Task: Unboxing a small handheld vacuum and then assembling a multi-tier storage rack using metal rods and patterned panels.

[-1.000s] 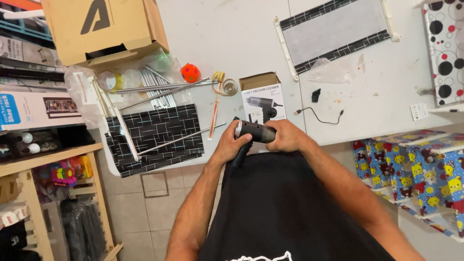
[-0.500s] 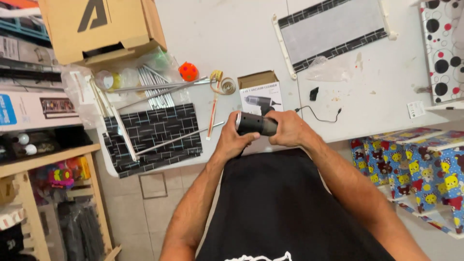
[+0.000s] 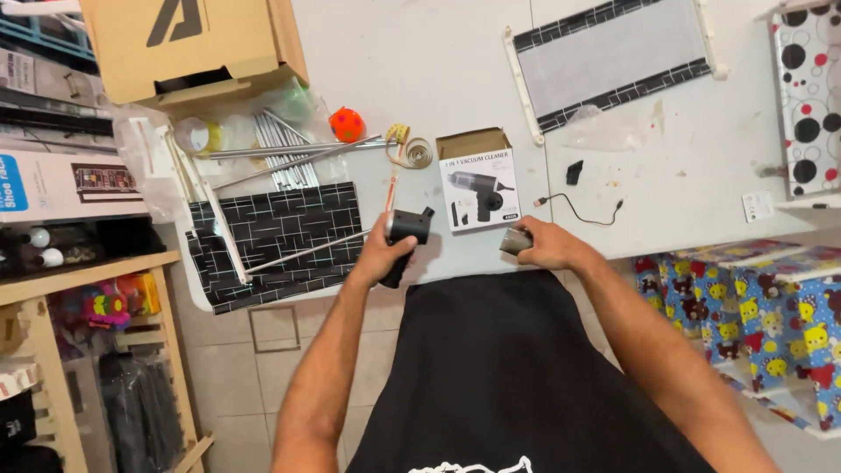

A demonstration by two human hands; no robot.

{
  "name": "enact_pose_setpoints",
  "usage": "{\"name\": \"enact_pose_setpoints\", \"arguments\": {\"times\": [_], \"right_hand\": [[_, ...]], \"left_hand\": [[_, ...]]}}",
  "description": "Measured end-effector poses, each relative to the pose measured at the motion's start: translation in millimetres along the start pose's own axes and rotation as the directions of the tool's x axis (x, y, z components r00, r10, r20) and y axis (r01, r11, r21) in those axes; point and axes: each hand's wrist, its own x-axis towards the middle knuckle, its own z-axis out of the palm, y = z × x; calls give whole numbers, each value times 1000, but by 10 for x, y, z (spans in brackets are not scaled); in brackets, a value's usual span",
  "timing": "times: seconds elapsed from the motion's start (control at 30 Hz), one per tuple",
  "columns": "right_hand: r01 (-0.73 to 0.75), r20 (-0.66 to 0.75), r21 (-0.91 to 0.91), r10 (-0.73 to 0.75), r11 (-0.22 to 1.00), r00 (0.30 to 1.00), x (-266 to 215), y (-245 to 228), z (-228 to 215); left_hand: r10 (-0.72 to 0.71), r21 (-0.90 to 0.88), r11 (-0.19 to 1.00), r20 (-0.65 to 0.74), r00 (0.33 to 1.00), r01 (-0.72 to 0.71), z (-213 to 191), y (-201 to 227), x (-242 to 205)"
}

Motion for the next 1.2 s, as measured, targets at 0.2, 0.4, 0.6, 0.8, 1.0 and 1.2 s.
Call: {"name": "enact_pose_setpoints", "arguments": {"times": [0.2, 0.4, 0.6, 0.8, 1.0, 1.2], "right_hand": [[-106, -122, -312, 71, 944, 990, 339, -48, 524], [-4, -242, -372, -92, 928, 966, 429, -70, 642], [127, -248, -307, -208, 943, 946, 474, 134, 809], [56, -281, -151, -97, 987, 955, 489, 561, 519], [-165, -371, 54, 173, 985, 912, 556, 1233, -118], [-178, -385, 23, 173, 984, 907, 994, 1581, -461]], "left_hand": [[-203, 60, 978, 83, 976, 198, 589, -886, 331], [-267, 358, 900, 6, 964, 247, 674, -1126, 578], [-275, 554, 804, 22, 961, 218, 632, -841, 578], [-145, 719, 683, -36, 989, 126, 560, -698, 474], [106, 743, 669, -73, 992, -17, 762, -580, 349], [171, 753, 658, -165, 971, 12, 870, -594, 349]]}}
